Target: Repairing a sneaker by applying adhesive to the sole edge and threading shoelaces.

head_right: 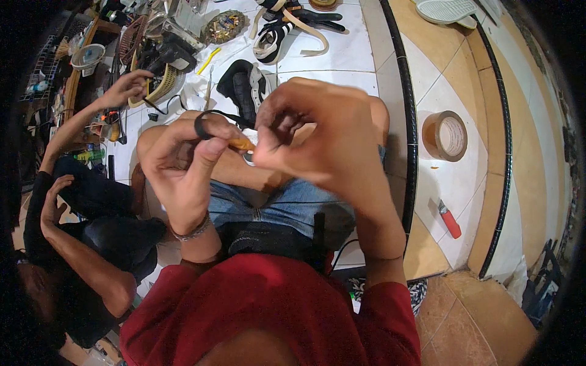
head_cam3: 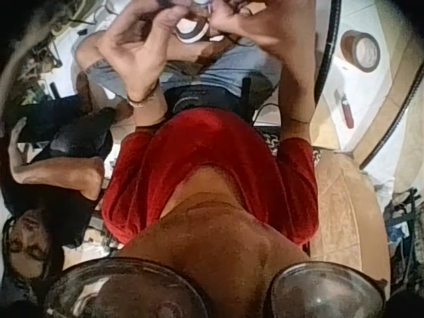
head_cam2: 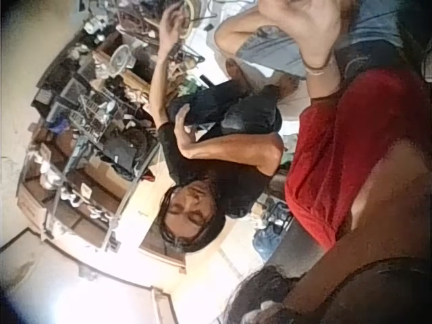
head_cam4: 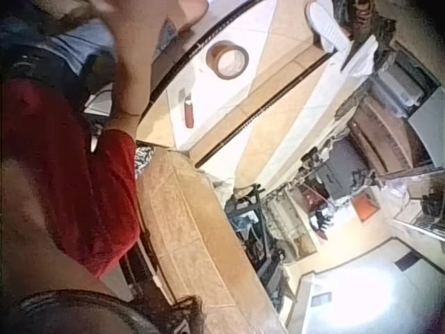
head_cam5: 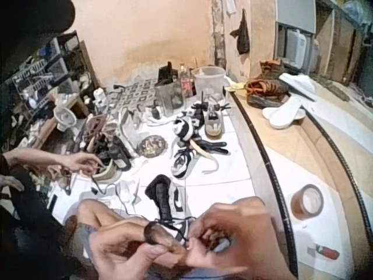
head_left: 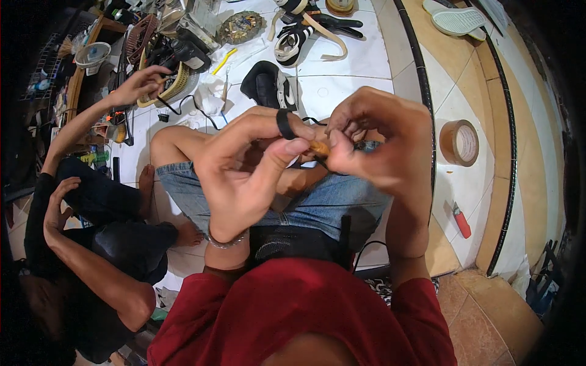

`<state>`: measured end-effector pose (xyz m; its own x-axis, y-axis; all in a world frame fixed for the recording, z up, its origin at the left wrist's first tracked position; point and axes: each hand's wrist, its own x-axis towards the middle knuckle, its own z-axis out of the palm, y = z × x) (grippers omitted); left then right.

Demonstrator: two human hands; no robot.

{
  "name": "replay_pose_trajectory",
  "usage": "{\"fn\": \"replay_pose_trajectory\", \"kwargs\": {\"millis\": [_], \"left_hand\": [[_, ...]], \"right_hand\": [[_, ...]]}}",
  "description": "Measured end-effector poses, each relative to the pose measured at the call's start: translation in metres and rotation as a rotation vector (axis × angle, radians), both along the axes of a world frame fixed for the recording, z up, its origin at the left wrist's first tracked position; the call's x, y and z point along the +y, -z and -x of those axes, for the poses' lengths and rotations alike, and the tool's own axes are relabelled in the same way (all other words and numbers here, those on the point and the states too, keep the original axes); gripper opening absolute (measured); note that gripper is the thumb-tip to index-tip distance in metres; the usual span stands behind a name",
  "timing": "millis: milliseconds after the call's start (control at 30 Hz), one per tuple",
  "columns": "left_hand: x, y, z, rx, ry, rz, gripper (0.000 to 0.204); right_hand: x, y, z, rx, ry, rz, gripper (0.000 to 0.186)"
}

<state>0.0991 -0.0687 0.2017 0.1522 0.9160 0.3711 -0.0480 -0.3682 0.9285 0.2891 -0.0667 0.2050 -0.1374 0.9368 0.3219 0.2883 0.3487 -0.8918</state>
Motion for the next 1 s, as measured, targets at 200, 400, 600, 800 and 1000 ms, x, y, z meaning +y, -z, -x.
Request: {"fn": "replay_pose_trajectory", "kwargs": {"millis": [200,400,600,800,1000], "left_hand": [[0.000,0.000,0.005,-0.078,0.061,0.044,0.012],[0.002,0.004,0.002,0.011,0.019,0.025,0.011],[0.001,0.004,0.001,0.159,-0.027,-0.058,0.009],[0.004,0.008,-0.002,0.261,-0.065,-0.109,0.008],[0.010,0.015,0.003,0.082,0.147,0.015,0.007]], "right_hand": [[-0.002,0.010,-0.005,0.364,-0.018,0.111,0.010],[-0.007,0.002,-0.002,0.019,0.022,-0.118,0.012],[-0.009,-0.002,-0.004,-0.117,0.012,-0.106,0.011],[-0.013,-0.007,0.009,-0.312,0.124,-0.253,0.014],[0.003,0.001,-0.009,-0.131,-0.160,0.014,0.013]]}}
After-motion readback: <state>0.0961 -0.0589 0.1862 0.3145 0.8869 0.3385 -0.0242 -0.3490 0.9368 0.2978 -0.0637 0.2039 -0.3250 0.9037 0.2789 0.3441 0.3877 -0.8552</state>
